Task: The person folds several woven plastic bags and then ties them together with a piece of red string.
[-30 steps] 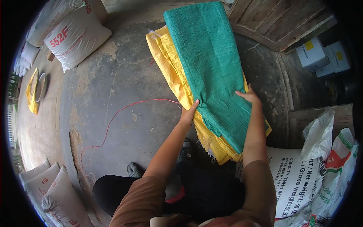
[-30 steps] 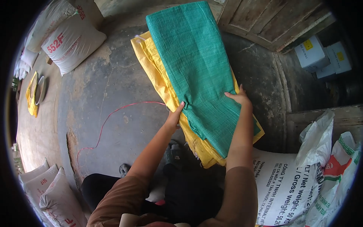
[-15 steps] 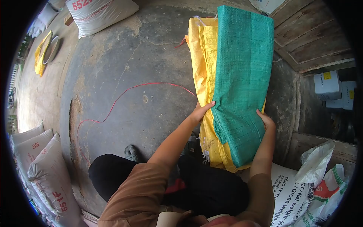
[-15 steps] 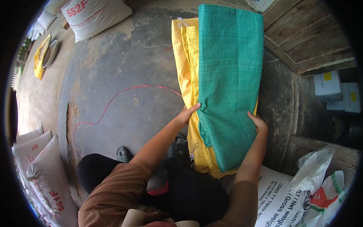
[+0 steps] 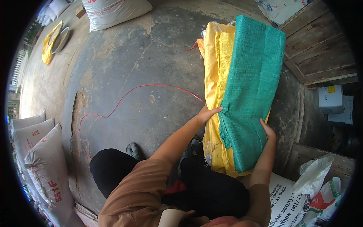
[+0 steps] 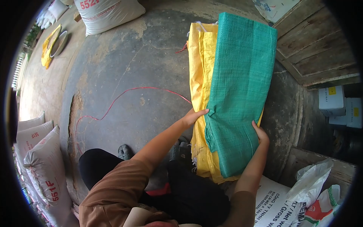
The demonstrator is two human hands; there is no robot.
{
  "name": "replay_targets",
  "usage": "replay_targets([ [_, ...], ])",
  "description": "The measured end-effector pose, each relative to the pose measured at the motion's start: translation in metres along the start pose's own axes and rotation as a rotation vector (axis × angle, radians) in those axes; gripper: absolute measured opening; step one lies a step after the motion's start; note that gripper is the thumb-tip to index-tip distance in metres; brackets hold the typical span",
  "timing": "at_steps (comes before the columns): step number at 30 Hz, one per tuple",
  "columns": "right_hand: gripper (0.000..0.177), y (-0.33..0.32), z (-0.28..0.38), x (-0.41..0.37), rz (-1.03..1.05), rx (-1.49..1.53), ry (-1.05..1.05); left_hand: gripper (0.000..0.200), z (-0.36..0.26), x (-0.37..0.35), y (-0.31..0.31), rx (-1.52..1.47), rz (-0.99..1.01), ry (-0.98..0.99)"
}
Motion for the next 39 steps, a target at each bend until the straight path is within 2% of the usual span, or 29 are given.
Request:
replay_targets([
  [1,0.085,-0.001,0.0,0.001,-0.019,0.014,-0.032,0.08,-0.004,0.004,-0.003,-0.003,-0.003,0.006],
  [3,0.084,0.0,-0.002,0.001,-0.027,0.025,-0.062,0.076,-0.031,0.009,-0.017,0.145,-0.038,0.256],
  [4,0.083,-0.003,0.0,0.002,-0.067,0.029,-0.089,0.076,-0.041,0.011,-0.027,0.152,-0.045,0.259],
  [6,0.082,-0.003,0.001,0.003,-0.099,0.037,-0.119,0.081,-0.041,0.021,-0.077,0.312,-0.328,-0.025],
  [8,0.082,-0.005,0.002,0.005,-0.109,0.0,-0.162,0.086,-0.071,0.042,-0.109,0.615,-0.402,0.068],
  [10,0.081,-0.006,-0.003,0.011,-0.078,0.032,-0.134,0.081,-0.113,0.053,-0.119,0.652,-0.416,0.11],
  [12,0.081,-0.005,-0.008,0.015,-0.05,0.065,-0.102,0.08,-0.166,0.049,-0.103,0.766,-0.413,0.228],
  [13,0.081,-0.005,-0.01,0.016,-0.049,0.067,-0.088,0.08,-0.172,0.055,-0.101,0.769,-0.414,0.228],
  [15,0.08,-0.003,-0.008,0.016,-0.049,0.072,-0.079,0.088,-0.207,0.055,-0.071,1.028,-0.36,0.621],
  [16,0.08,-0.005,-0.007,0.014,-0.067,0.045,-0.087,0.088,-0.208,0.053,-0.066,1.028,-0.358,0.624],
  [18,0.079,-0.008,-0.008,0.014,-0.089,0.013,-0.091,0.094,-0.194,0.048,-0.087,1.219,-0.638,0.336],
  [19,0.079,-0.008,-0.009,0.016,-0.089,0.023,-0.107,0.096,-0.178,0.05,-0.104,1.194,-0.678,0.172],
  [23,0.078,-0.007,-0.015,0.024,-0.069,0.05,-0.078,0.086,-0.12,0.043,-0.146,1.099,-0.806,0.042],
  [27,0.078,-0.011,-0.008,0.028,-0.139,0.012,-0.168,0.071,-0.058,0.022,-0.134,0.781,-0.711,0.012],
  [29,0.078,-0.011,-0.003,0.023,-0.177,-0.008,-0.224,0.07,0.018,0.043,-0.126,0.556,-0.619,-0.136],
  [31,0.078,-0.009,-0.007,0.023,-0.136,0.042,-0.215,0.071,0.053,0.028,-0.075,0.09,-0.395,-0.366],
  [33,0.077,-0.008,-0.006,0.022,-0.098,0.089,-0.21,0.065,0.032,0.01,-0.014,-0.186,-0.139,-0.23],
  [34,0.077,-0.009,-0.004,0.019,-0.107,0.078,-0.215,0.065,0.033,0.008,-0.01,-0.192,-0.139,-0.228],
  [36,0.076,-0.007,-0.001,0.015,-0.119,0.055,-0.229,0.059,0.022,0.006,0.012,-0.36,0.042,-0.186],
  [39,0.071,-0.019,-0.002,0.016,-0.225,0.036,-0.273,0.058,0.002,0.001,0.027,-0.38,0.089,-0.24],
])
Point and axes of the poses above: each hand's wrist, its own x-axis towards the middle knuckle, its own y-axis out of the palm, z = x × y, the point moved 9 cm from there along x, towards the middle knuckle, and after that the axes turned 13 degrees about -z, right-handed, at the moved point
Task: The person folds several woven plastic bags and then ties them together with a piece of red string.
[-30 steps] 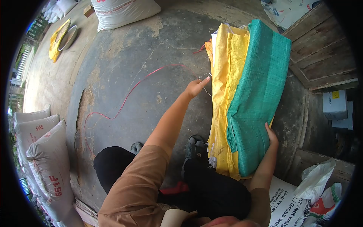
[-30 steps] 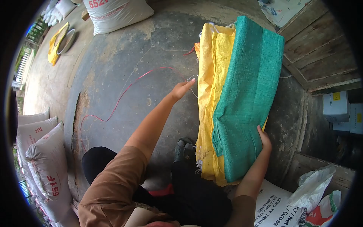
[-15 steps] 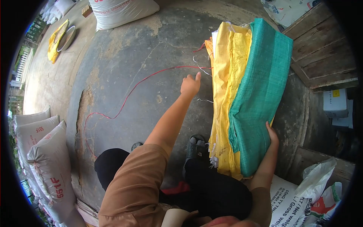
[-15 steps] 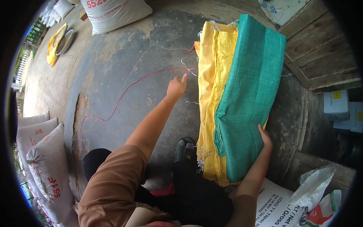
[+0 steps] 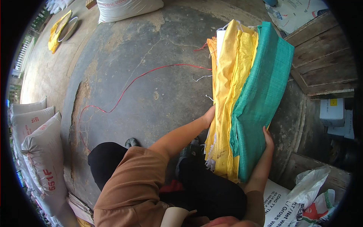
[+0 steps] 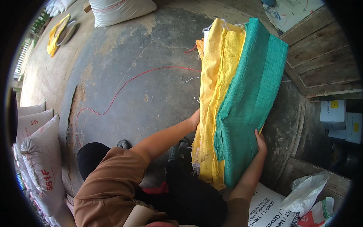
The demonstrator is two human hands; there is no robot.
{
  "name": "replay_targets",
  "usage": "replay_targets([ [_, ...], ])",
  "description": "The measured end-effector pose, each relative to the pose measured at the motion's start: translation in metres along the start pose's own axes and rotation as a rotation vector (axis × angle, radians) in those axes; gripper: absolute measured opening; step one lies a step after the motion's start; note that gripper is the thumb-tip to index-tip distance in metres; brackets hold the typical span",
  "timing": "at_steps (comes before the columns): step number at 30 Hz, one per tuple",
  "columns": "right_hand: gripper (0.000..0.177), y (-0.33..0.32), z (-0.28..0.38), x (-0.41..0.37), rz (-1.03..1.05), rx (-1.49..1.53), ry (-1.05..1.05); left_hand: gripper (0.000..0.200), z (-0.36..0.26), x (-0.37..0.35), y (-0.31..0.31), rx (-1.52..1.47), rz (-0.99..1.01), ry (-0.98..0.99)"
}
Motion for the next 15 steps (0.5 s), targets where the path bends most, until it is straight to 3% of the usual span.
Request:
replay_targets([
  [5,0.069,0.006,-0.029,-0.009,0.102,0.127,0.05,0.072,0.008,0.001,0.018,0.198,0.073,-0.052],
  [7,0.068,0.005,-0.029,-0.007,0.143,0.173,0.052,0.078,-0.009,-0.013,0.042,0.306,0.109,0.063],
  [9,0.067,0.005,-0.03,-0.005,0.184,0.223,0.055,0.078,-0.005,-0.005,0.04,0.495,0.109,0.052],
  [13,0.066,0.021,-0.041,-0.009,0.275,0.334,0.087,0.075,-0.013,-0.02,0.056,0.377,0.105,0.126],
  [15,0.065,0.025,-0.04,-0.011,0.319,0.382,0.1,0.077,-0.016,-0.01,0.046,0.533,0.061,0.259],
])
Point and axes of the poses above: each hand's wrist, its own x-axis towards the middle knuckle, its own y-axis out of the palm, z = x × y, the point moved 9 cm from there along x, towards the middle knuckle, and after that the axes turned 13 degrees about -z, right-handed, at the moved point
